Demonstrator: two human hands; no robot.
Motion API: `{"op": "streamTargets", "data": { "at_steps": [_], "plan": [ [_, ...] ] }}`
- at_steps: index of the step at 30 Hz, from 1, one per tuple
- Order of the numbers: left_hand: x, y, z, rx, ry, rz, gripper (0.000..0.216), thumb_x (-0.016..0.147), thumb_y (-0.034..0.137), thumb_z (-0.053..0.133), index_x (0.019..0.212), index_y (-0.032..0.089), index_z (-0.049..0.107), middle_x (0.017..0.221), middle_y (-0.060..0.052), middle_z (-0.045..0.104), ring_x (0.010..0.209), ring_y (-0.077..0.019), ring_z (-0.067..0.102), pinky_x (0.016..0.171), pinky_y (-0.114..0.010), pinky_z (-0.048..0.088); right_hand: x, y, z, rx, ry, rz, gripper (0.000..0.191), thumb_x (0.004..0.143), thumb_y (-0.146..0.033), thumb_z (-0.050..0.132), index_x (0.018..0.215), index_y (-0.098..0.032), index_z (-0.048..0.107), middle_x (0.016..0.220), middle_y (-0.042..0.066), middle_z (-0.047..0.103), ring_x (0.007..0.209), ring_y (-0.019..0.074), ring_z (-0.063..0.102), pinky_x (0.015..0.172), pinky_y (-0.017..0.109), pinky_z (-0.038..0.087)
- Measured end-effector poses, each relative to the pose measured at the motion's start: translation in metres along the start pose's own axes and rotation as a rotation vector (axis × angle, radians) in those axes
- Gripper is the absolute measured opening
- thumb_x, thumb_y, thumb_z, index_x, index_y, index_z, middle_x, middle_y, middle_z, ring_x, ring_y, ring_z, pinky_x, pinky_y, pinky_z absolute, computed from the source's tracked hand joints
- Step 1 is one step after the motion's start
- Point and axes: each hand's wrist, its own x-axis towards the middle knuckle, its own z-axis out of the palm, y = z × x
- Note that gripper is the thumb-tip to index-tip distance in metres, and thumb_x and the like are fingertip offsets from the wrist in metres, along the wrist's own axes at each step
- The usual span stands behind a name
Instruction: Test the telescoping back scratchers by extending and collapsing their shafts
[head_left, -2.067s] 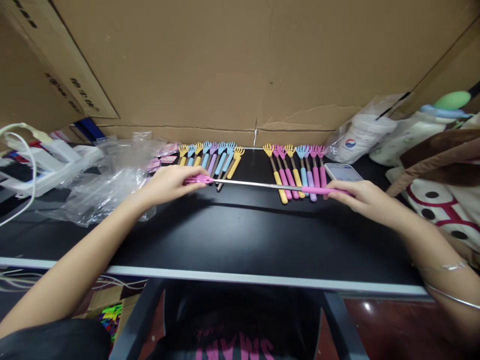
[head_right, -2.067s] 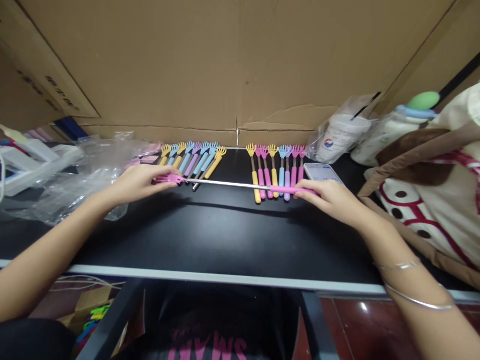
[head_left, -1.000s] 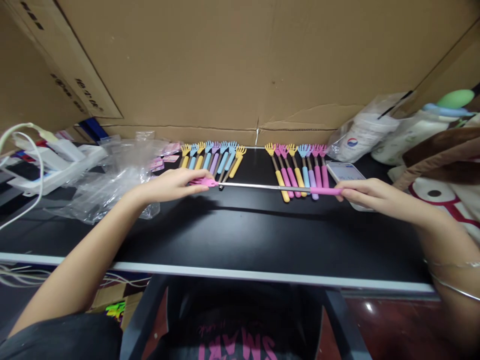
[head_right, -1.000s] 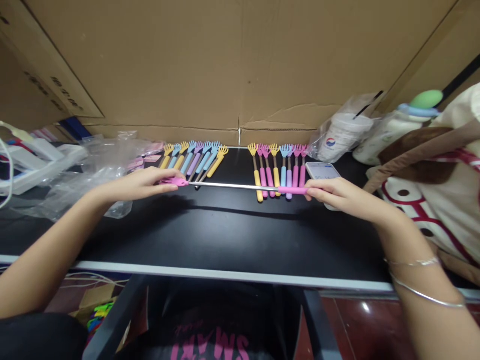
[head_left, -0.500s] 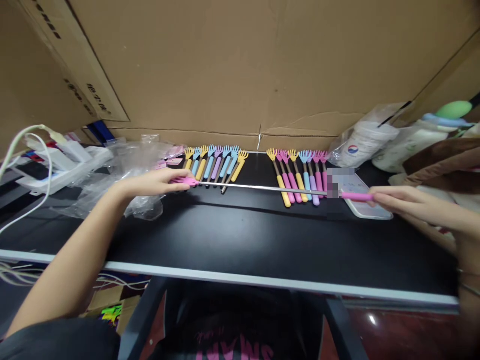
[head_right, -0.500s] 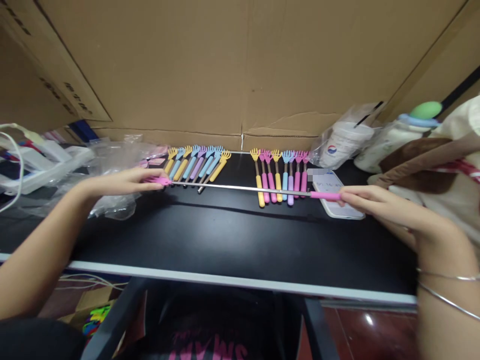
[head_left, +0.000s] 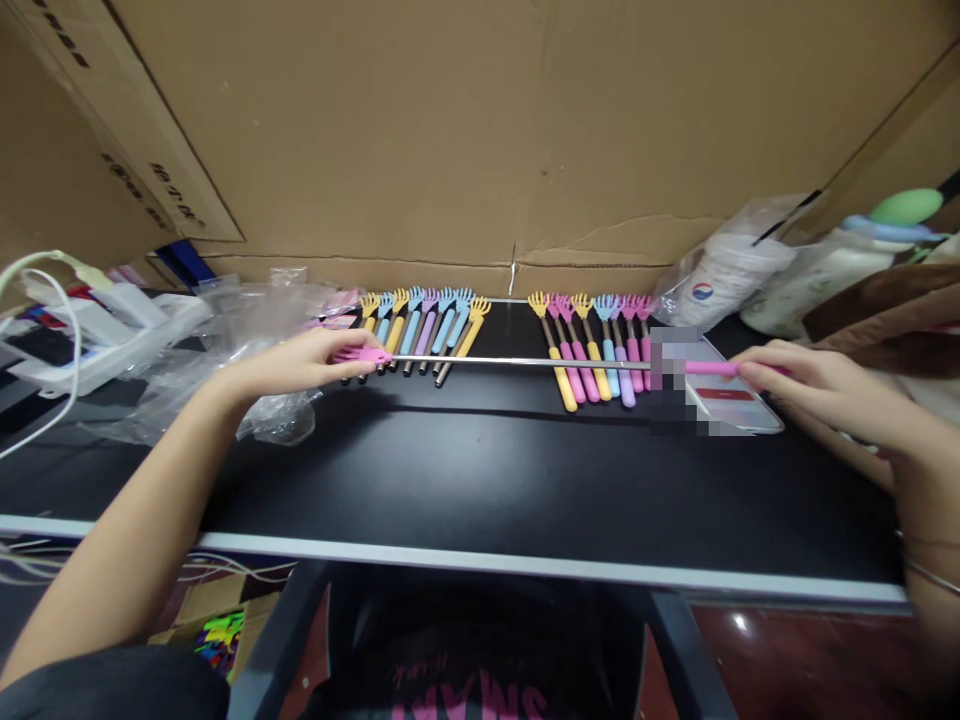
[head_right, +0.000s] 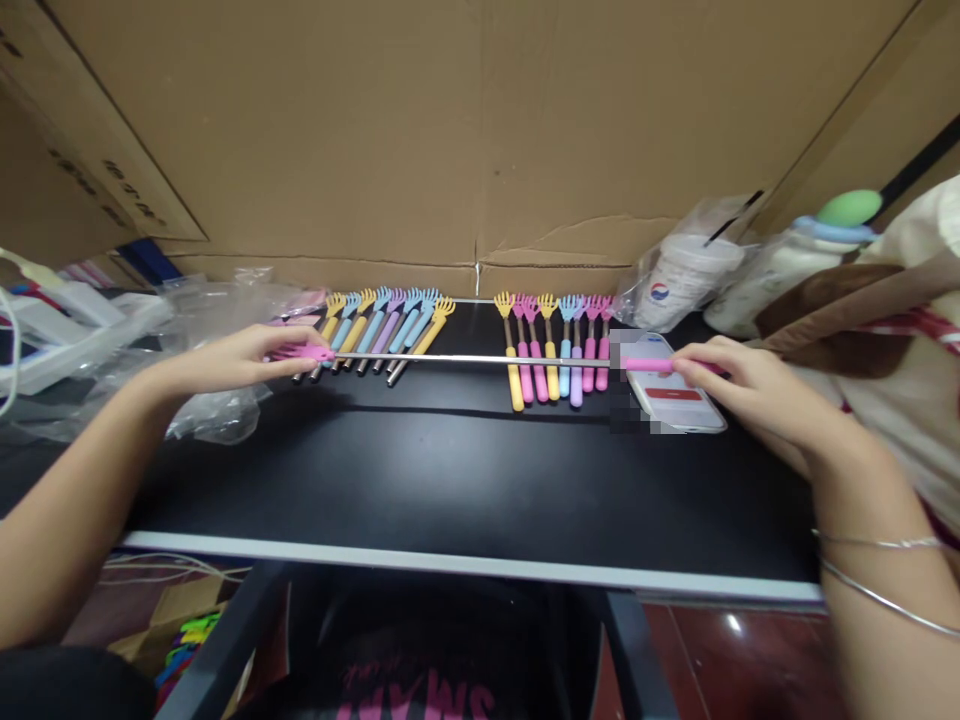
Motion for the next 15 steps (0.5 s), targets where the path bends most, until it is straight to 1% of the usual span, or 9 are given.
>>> {"op": "streamTargets", "data": {
  "at_steps": [3,6,8,11,15],
  "plan": [
    [0.002,0.009,0.002,0.029,0.107,0.009,0.042,0.086,0.055,0.043,0.096,0.017,0.058,0.087,-0.004,0.061,0.078,-0.0163,0.054,0.070,-0.025,0.042,0.004,-0.007,0.006,-0.083,0.148,-0.053,0.051,0.080,-0.063,0.039,0.090,-0.020,0.065,0.085,0.008,0.062,0.079,0.0216,0.057,0.071,0.034,0.043],
    [0.004,0.018,0.005,0.048,0.190,0.017,0.043,0.085,0.055,0.044,0.092,0.015,0.058,0.080,-0.003,0.060,0.070,-0.0136,0.051,0.065,-0.023,0.038,0.008,-0.020,0.014,-0.130,0.246,-0.176,0.047,0.080,-0.060,0.043,0.091,-0.020,0.065,0.082,0.008,0.063,0.074,0.0200,0.056,0.071,0.034,0.041],
    [0.006,0.022,0.008,0.054,0.222,0.025,0.042,0.085,0.054,0.044,0.091,0.015,0.058,0.079,-0.002,0.060,0.068,-0.0129,0.050,0.064,-0.022,0.037,0.009,-0.031,0.019,-0.152,0.292,-0.256,0.044,0.081,-0.058,0.045,0.091,-0.021,0.065,0.079,0.007,0.064,0.071,0.0190,0.056,0.074,0.035,0.038],
    [0.007,0.022,0.011,0.070,0.240,0.038,0.041,0.085,0.053,0.045,0.093,0.016,0.058,0.082,-0.002,0.061,0.071,-0.0134,0.051,0.066,-0.023,0.037,0.010,-0.043,0.023,-0.153,0.317,-0.319,0.039,0.084,-0.054,0.044,0.091,-0.022,0.064,0.079,0.005,0.066,0.072,0.0182,0.057,0.076,0.034,0.036],
    [0.005,0.019,0.010,0.078,0.189,0.045,0.041,0.086,0.054,0.044,0.094,0.016,0.058,0.083,-0.003,0.061,0.073,-0.0146,0.052,0.066,-0.024,0.037,0.010,-0.045,0.021,-0.137,0.312,-0.313,0.042,0.085,-0.056,0.042,0.086,-0.022,0.065,0.073,0.006,0.064,0.068,0.0179,0.055,0.068,0.031,0.037]
  ]
}}
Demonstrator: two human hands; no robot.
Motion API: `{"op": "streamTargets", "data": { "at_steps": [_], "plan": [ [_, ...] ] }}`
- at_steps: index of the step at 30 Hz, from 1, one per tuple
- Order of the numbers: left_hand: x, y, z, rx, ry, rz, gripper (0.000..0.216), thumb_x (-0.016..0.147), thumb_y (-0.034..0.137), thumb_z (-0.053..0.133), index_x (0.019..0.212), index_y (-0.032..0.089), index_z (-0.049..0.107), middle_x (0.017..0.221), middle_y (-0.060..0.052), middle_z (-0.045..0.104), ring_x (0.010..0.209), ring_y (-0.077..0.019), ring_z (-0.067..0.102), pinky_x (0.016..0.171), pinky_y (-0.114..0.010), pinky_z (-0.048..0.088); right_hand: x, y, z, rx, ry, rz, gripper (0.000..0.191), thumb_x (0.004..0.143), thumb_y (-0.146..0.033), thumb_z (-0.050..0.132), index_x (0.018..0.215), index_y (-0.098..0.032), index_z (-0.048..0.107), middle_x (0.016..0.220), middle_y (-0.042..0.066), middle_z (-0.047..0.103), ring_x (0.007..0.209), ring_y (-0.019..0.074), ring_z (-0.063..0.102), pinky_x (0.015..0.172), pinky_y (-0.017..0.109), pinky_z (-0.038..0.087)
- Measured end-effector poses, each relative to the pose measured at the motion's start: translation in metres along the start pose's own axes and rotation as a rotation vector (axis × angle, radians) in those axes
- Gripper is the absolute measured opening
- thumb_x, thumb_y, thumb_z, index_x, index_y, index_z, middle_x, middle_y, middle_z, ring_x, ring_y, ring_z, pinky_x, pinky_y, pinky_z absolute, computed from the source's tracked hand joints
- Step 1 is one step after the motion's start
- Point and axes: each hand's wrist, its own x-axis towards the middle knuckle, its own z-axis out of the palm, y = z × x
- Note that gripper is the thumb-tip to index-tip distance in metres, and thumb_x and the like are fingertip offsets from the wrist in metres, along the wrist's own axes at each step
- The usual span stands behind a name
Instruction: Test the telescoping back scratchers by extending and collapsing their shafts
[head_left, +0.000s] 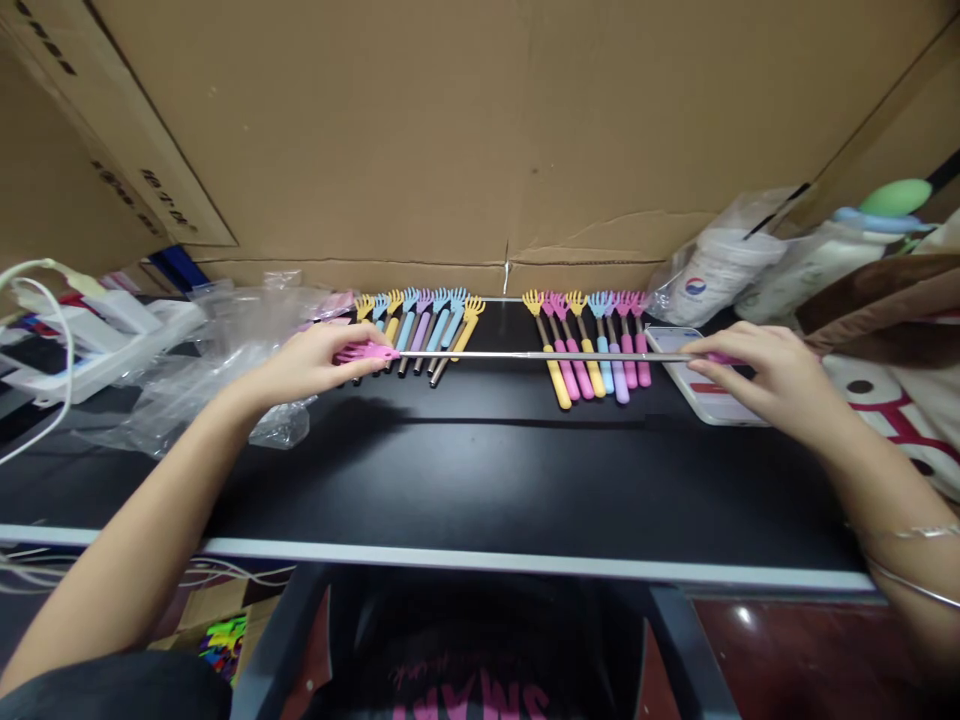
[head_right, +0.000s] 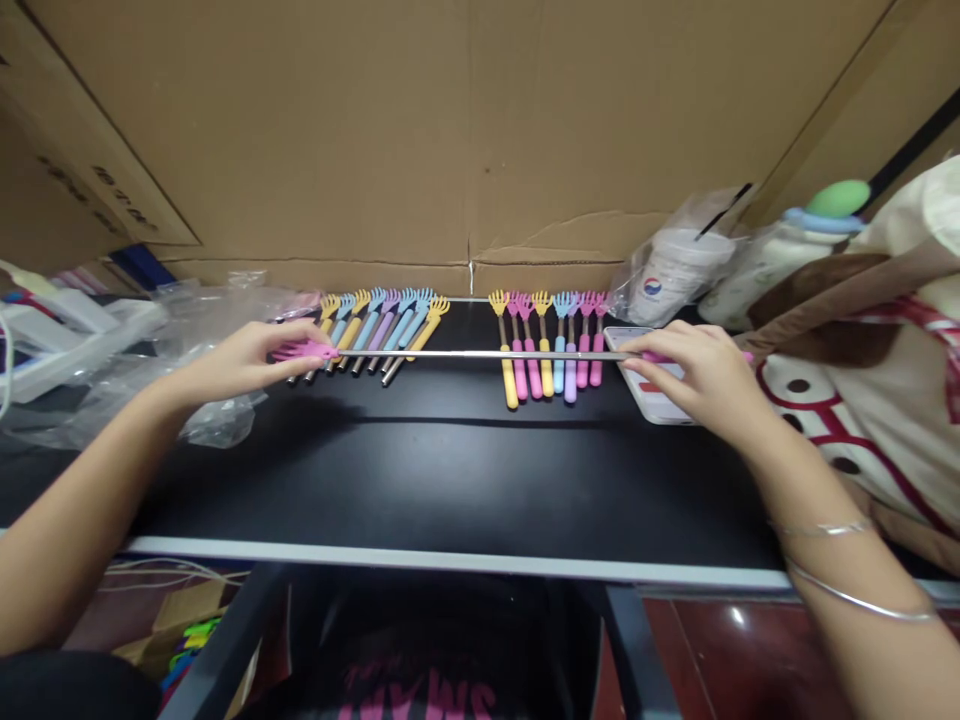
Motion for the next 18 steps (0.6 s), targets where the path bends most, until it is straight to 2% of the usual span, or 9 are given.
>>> {"op": "streamTargets", "data": {
  "at_steps": [8,18],
  "plan": [
    [-0.003,-0.006,-0.012,-0.079,-0.195,-0.015,0.037,0.088,0.050,0.043,0.102,0.019,0.058,0.093,-0.005,0.061,0.085,-0.0177,0.054,0.074,-0.026,0.042,-0.001,0.009,-0.001,-0.070,-0.037,0.006,0.052,0.085,-0.060,0.035,0.087,-0.020,0.068,0.076,0.009,0.060,0.067,0.0191,0.053,0.063,0.032,0.039],
    [-0.018,-0.025,-0.036,-0.072,-0.186,-0.098,0.039,0.088,0.045,0.044,0.111,0.015,0.054,0.111,-0.007,0.059,0.096,-0.0164,0.051,0.083,-0.023,0.042,-0.012,0.040,-0.015,-0.203,0.013,0.087,0.053,0.086,-0.062,0.030,0.090,-0.022,0.065,0.078,0.009,0.061,0.078,0.0231,0.053,0.063,0.034,0.039]
  ]
}}
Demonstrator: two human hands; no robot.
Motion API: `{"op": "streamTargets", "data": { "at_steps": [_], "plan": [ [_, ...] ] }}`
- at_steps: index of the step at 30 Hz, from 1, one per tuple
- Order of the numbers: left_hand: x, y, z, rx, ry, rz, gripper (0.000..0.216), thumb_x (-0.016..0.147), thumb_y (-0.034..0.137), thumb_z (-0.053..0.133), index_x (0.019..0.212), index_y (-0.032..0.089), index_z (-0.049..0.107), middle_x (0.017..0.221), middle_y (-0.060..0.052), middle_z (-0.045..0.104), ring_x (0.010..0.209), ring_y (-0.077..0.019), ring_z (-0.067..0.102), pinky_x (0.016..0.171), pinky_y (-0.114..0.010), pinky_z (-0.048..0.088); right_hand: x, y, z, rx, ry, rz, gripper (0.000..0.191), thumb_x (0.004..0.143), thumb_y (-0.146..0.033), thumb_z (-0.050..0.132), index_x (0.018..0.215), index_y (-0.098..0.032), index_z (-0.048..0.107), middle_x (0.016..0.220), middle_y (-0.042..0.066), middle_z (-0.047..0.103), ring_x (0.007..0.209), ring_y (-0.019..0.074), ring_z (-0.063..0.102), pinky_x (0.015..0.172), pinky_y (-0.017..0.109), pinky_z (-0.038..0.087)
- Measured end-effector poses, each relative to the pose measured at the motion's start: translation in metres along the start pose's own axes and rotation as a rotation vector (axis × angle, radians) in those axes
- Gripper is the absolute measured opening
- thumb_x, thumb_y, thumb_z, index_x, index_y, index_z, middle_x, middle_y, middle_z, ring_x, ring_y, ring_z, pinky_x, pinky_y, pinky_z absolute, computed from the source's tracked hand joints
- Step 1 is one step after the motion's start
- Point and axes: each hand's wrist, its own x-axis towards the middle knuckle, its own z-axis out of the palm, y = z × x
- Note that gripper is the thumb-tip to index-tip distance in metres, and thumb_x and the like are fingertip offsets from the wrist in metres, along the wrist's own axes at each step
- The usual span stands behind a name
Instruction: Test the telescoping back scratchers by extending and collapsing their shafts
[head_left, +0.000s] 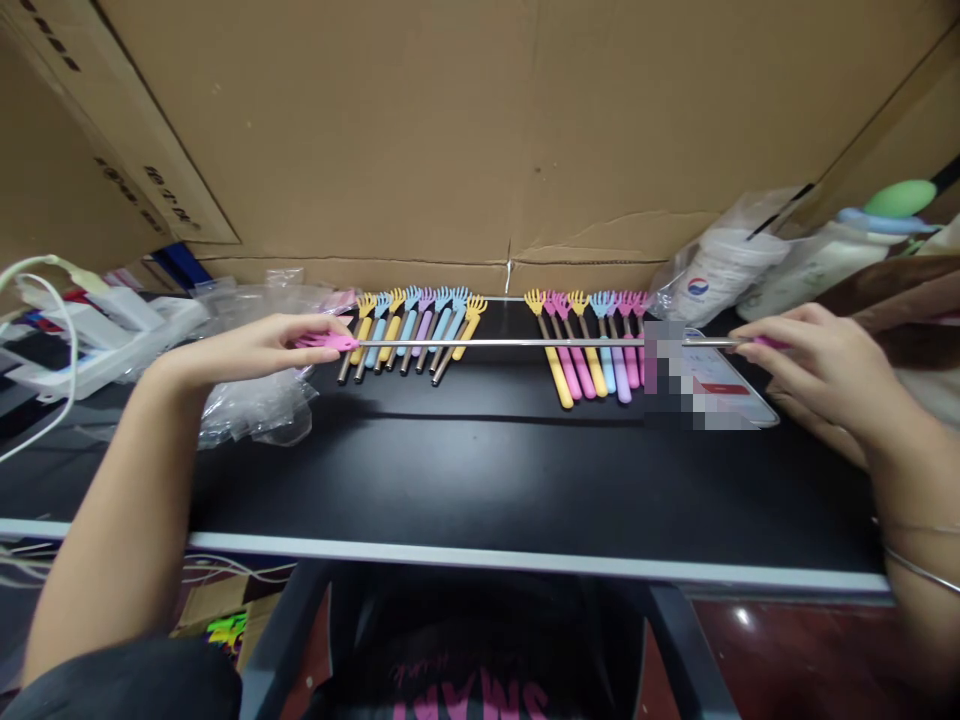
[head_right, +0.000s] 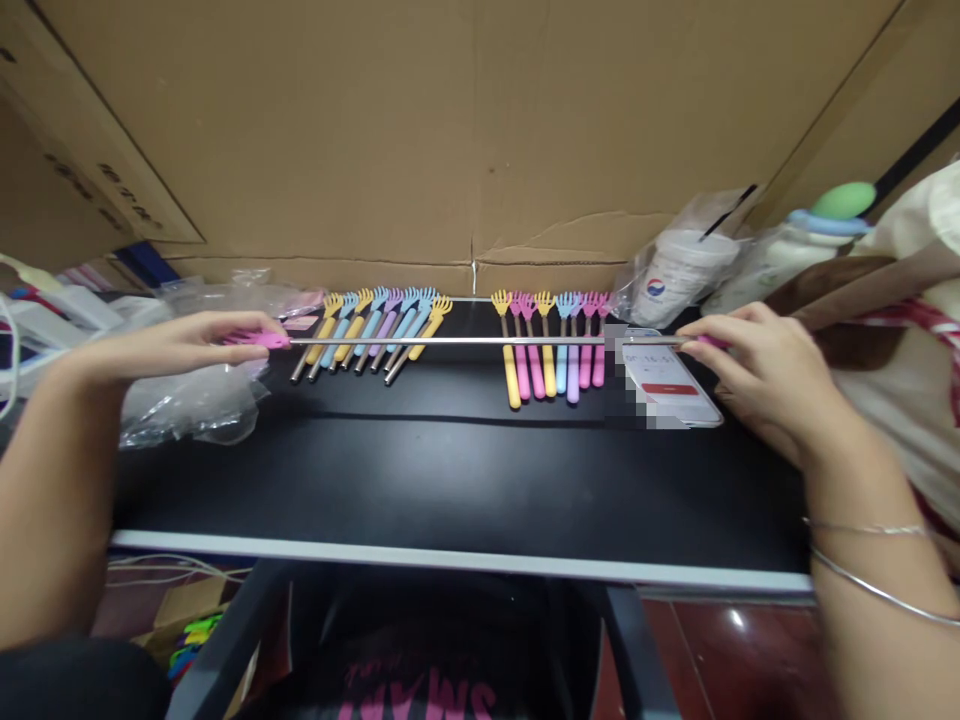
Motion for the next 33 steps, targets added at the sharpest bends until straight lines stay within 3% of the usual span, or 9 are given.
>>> {"op": "streamTargets", "data": {
  "at_steps": [5,11,18,23,33],
  "plan": [
    [-0.005,-0.004,-0.005,-0.021,0.014,-0.087,0.040,0.087,0.044,0.046,0.112,0.015,0.054,0.106,-0.006,0.060,0.091,-0.0148,0.051,0.073,-0.019,0.043,-0.003,0.010,-0.001,-0.016,-0.017,-0.001,0.054,0.086,-0.062,0.028,0.092,-0.022,0.064,0.077,0.009,0.063,0.080,0.0241,0.053,0.062,0.033,0.038],
    [-0.003,-0.008,0.000,-0.011,0.023,-0.064,0.043,0.086,0.048,0.047,0.113,0.015,0.055,0.112,-0.005,0.060,0.096,-0.0159,0.052,0.083,-0.023,0.042,-0.004,0.003,0.000,0.133,-0.089,0.041,0.044,0.084,-0.056,0.039,0.093,-0.022,0.065,0.082,0.008,0.062,0.071,0.0194,0.055,0.066,0.032,0.041],
    [-0.005,-0.010,0.000,-0.051,0.029,-0.126,0.040,0.087,0.048,0.046,0.111,0.017,0.056,0.110,-0.003,0.059,0.094,-0.0157,0.050,0.079,-0.022,0.041,-0.004,-0.007,-0.006,0.252,-0.131,0.115,0.041,0.079,-0.056,0.047,0.089,-0.020,0.066,0.085,0.008,0.066,0.075,0.0200,0.058,0.068,0.033,0.043],
    [-0.006,-0.016,-0.004,-0.097,0.207,-0.079,0.032,0.091,0.043,0.041,0.106,0.018,0.053,0.090,0.000,0.054,0.075,-0.0107,0.045,0.064,-0.019,0.038,-0.006,-0.008,-0.007,0.292,-0.132,0.197,0.042,0.073,-0.058,0.054,0.089,-0.020,0.065,0.090,0.007,0.067,0.080,0.0215,0.060,0.073,0.034,0.045],
    [-0.006,-0.013,-0.005,-0.250,0.619,-0.156,0.020,0.087,0.033,0.046,0.095,0.016,0.052,0.069,0.003,0.045,0.062,-0.0075,0.043,0.059,-0.017,0.037,-0.006,-0.018,-0.013,0.472,-0.066,0.345,0.040,0.070,-0.056,0.061,0.091,-0.022,0.065,0.095,0.006,0.068,0.086,0.0202,0.060,0.075,0.033,0.048]
  ]
}}
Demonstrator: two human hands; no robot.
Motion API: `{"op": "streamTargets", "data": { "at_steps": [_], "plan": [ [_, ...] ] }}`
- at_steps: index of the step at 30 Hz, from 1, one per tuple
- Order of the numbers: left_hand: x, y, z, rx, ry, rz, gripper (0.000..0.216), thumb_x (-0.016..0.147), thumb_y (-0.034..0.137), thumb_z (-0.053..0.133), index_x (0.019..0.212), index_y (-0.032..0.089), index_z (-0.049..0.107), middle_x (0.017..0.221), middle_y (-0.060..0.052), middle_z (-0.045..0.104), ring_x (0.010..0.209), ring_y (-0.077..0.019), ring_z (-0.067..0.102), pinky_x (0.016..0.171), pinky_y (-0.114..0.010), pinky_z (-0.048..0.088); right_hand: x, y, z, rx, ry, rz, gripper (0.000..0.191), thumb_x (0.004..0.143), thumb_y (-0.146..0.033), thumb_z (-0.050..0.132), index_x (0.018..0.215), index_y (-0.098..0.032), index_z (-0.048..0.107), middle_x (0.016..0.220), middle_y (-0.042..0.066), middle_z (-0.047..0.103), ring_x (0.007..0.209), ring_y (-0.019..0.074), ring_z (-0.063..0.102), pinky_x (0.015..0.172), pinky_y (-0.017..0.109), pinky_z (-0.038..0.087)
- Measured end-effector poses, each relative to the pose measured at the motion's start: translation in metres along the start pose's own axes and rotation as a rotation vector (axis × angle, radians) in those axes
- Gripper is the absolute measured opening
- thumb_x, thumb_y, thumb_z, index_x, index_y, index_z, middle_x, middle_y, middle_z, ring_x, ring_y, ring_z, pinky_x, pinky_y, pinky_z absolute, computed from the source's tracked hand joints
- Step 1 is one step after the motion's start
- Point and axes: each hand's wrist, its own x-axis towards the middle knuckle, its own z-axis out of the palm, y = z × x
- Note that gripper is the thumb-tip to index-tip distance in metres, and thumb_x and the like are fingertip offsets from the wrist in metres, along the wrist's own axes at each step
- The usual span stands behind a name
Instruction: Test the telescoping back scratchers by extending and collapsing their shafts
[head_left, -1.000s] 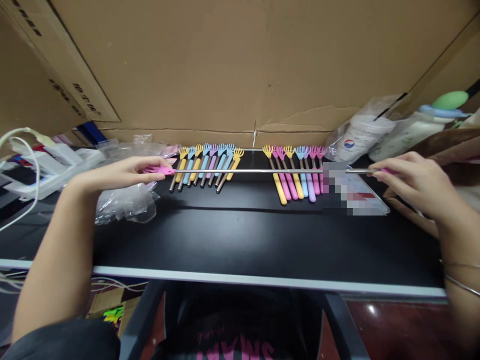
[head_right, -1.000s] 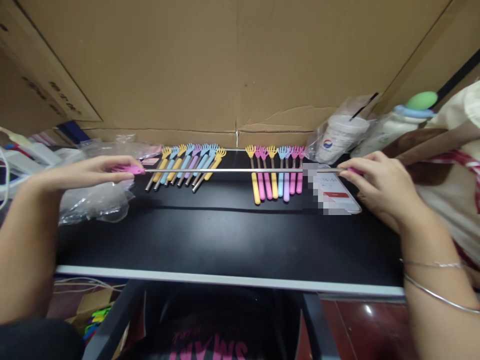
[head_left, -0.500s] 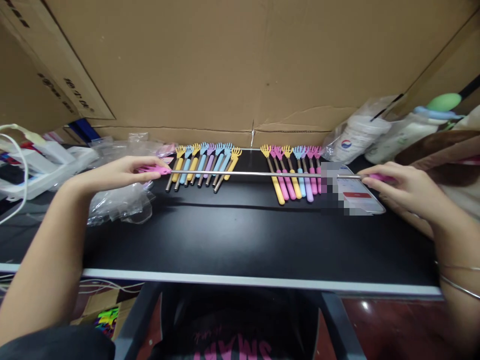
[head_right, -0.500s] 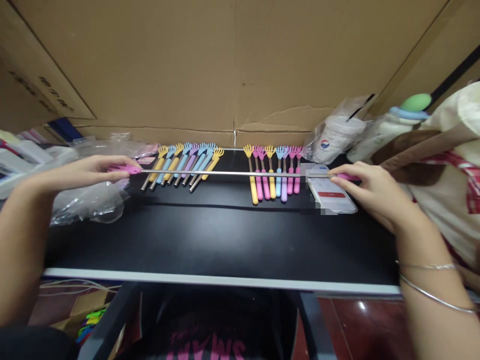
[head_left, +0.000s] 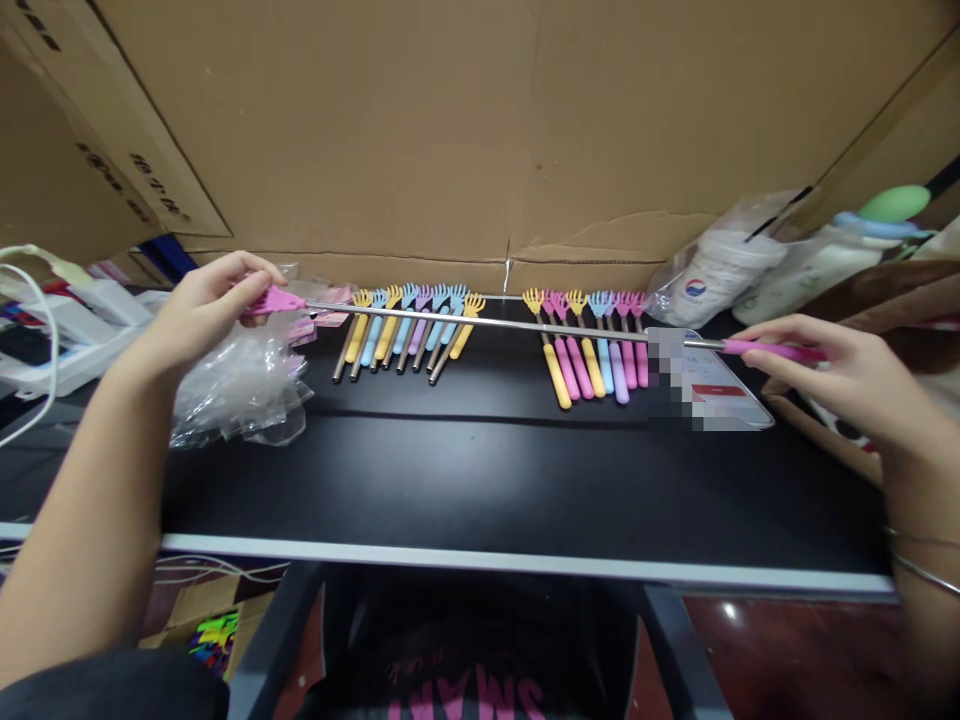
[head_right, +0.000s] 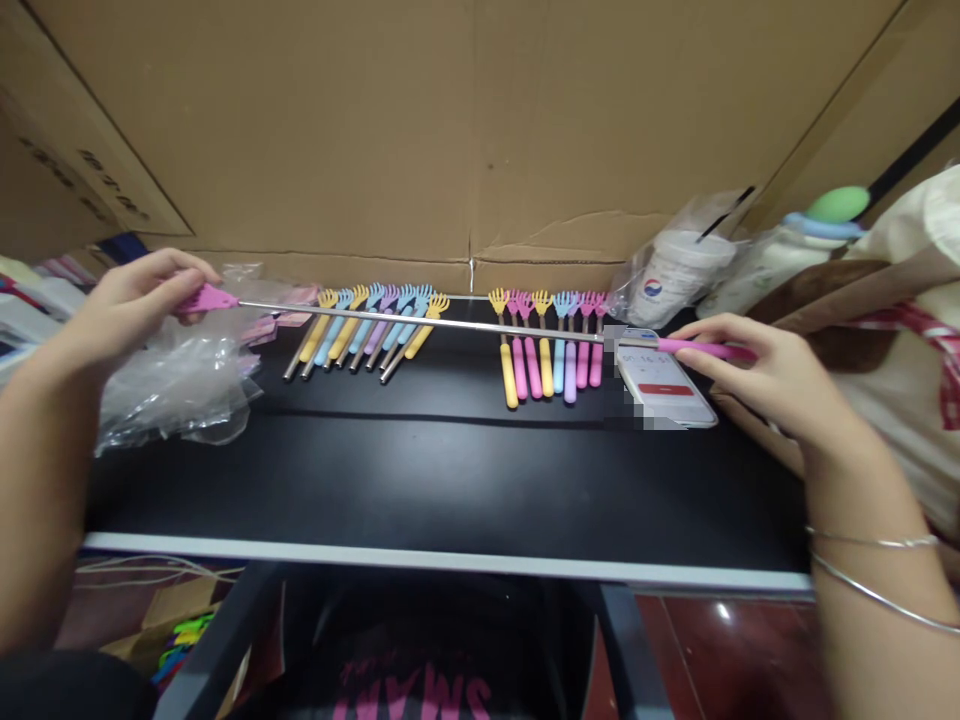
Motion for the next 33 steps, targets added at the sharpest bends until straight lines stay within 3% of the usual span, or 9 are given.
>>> {"op": "streamTargets", "data": {
  "at_steps": [4,9,12,19,25,33],
  "plan": [
    [0.010,-0.019,0.003,-0.100,0.230,0.037,0.025,0.079,0.039,0.052,0.084,0.015,0.058,0.057,0.002,0.047,0.048,-0.0080,0.042,0.045,-0.016,0.034,-0.001,0.000,0.000,0.059,0.099,0.010,0.038,0.068,-0.056,0.063,0.086,-0.024,0.065,0.086,0.004,0.067,0.073,0.0160,0.059,0.065,0.029,0.047],
    [0.015,-0.032,0.003,-0.167,0.334,0.048,0.022,0.077,0.036,0.054,0.082,0.015,0.060,0.050,0.004,0.046,0.039,-0.0077,0.038,0.037,-0.016,0.029,-0.002,0.002,0.004,0.205,0.130,0.047,0.033,0.067,-0.051,0.067,0.087,-0.025,0.065,0.078,0.002,0.064,0.064,0.0133,0.057,0.055,0.026,0.044],
    [0.016,-0.034,0.006,-0.236,0.340,0.040,0.020,0.076,0.034,0.054,0.082,0.015,0.059,0.049,0.004,0.045,0.037,-0.0081,0.037,0.034,-0.016,0.029,-0.002,0.001,0.008,0.396,0.182,0.090,0.029,0.065,-0.045,0.070,0.086,-0.024,0.065,0.079,0.001,0.063,0.063,0.0118,0.057,0.052,0.024,0.044],
    [0.018,-0.033,0.018,-0.301,0.347,-0.089,0.021,0.071,0.033,0.055,0.079,0.015,0.060,0.059,0.001,0.047,0.044,-0.0096,0.042,0.036,-0.019,0.042,0.004,-0.007,0.006,0.838,0.339,0.287,0.022,0.054,-0.027,0.074,0.073,-0.023,0.063,0.073,-0.001,0.056,0.060,0.0094,0.055,0.052,0.022,0.051],
    [0.017,-0.031,0.023,-0.308,0.310,-0.118,0.023,0.069,0.034,0.057,0.080,0.015,0.060,0.065,0.000,0.048,0.052,-0.0097,0.044,0.037,-0.017,0.044,0.006,-0.007,0.001,0.973,0.338,0.465,0.015,0.060,-0.014,0.063,0.072,-0.023,0.064,0.071,-0.001,0.053,0.061,0.0080,0.054,0.054,0.022,0.054],
    [0.019,-0.038,0.026,-0.322,0.290,-0.117,0.022,0.071,0.033,0.057,0.084,0.015,0.060,0.063,0.001,0.047,0.051,-0.0091,0.045,0.038,-0.017,0.047,0.007,-0.019,0.003,1.031,0.326,0.579,0.015,0.062,-0.009,0.056,0.067,-0.022,0.062,0.070,-0.002,0.053,0.061,0.0068,0.054,0.056,0.022,0.053]
  ]
}}
